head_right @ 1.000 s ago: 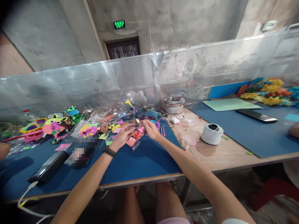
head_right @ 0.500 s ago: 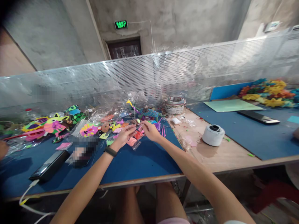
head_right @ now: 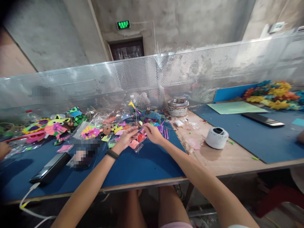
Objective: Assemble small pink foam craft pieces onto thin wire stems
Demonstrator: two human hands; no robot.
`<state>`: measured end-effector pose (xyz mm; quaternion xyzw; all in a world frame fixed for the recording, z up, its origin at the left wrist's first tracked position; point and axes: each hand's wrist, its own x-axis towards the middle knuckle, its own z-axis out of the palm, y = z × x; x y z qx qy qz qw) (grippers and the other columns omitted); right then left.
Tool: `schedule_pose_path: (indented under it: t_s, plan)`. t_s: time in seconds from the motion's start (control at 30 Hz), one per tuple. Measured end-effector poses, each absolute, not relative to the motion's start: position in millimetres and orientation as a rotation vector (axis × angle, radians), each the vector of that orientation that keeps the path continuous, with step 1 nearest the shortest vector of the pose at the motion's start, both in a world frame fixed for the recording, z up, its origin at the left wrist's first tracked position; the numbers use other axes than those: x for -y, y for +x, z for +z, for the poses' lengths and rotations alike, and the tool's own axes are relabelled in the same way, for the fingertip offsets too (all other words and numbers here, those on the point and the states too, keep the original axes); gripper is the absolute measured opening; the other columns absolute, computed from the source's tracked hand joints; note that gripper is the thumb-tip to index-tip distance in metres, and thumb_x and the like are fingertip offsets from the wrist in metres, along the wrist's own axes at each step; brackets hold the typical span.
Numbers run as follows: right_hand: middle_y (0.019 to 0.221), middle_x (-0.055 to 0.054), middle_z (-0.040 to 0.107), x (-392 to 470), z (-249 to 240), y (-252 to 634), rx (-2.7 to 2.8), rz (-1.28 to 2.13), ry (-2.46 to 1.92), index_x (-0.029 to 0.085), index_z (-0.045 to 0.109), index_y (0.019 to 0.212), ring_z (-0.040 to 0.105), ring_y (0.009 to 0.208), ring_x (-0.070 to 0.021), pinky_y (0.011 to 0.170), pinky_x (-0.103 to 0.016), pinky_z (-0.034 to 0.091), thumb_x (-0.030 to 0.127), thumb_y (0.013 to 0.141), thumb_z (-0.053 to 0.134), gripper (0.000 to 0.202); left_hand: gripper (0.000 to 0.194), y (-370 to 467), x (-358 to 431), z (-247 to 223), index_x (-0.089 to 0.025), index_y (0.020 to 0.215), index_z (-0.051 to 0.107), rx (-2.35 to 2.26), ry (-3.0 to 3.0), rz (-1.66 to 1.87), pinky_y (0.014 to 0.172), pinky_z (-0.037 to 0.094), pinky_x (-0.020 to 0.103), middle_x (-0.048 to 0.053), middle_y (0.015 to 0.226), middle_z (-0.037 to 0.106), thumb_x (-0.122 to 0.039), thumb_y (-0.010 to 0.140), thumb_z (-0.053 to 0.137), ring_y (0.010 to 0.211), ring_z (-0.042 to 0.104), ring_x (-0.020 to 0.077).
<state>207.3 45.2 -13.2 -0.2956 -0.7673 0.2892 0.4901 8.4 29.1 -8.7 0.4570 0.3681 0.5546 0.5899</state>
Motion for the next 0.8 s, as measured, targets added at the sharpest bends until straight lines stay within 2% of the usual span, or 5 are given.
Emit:
schedule_pose_path:
  t_s: [0.3, 0.57, 0.8]
  plan:
    - [0.08, -0.002, 0.068, -45.6, -11.9, 209.2, 1.867, 0.678, -0.723, 0.021, 0.062, 0.112, 0.059, 0.053, -0.0118, 0.051, -0.024, 0.047, 0.044, 0.101, 0.043, 0.032, 0.053, 5.3, -31.1, -9.9, -0.02, 0.116, 0.069, -0.855, 1.123, 1.261, 0.066, 0.055, 0.024, 0.002, 0.087, 0.072, -0.026, 0.066, 0.087, 0.074, 0.07, 0.014]
    - [0.082, -0.005, 0.07, -44.4, -9.2, 210.3, 1.875, 0.624, -0.728, 0.02, 0.067, 0.111, 0.064, 0.065, -0.0158, 0.059, -0.026, 0.049, 0.041, 0.099, 0.046, 0.032, 0.05, 6.4, -28.8, -7.9, -0.019, 0.111, 0.071, -0.855, 1.113, 1.293, 0.065, 0.056, 0.023, 0.003, 0.088, 0.072, -0.025, 0.065, 0.088, 0.075, 0.069, 0.0139]
    - [0.078, -0.004, 0.069, -45.0, -9.7, 210.7, 1.892, 0.614, -0.736, 0.02, 0.065, 0.113, 0.063, 0.062, -0.0153, 0.059, -0.025, 0.048, 0.042, 0.1, 0.045, 0.033, 0.047, 6.9, -30.1, -9.0, -0.019, 0.109, 0.071, -0.885, 1.119, 1.293, 0.062, 0.056, 0.022, 0.003, 0.087, 0.072, -0.027, 0.066, 0.088, 0.069, 0.069, 0.0124]
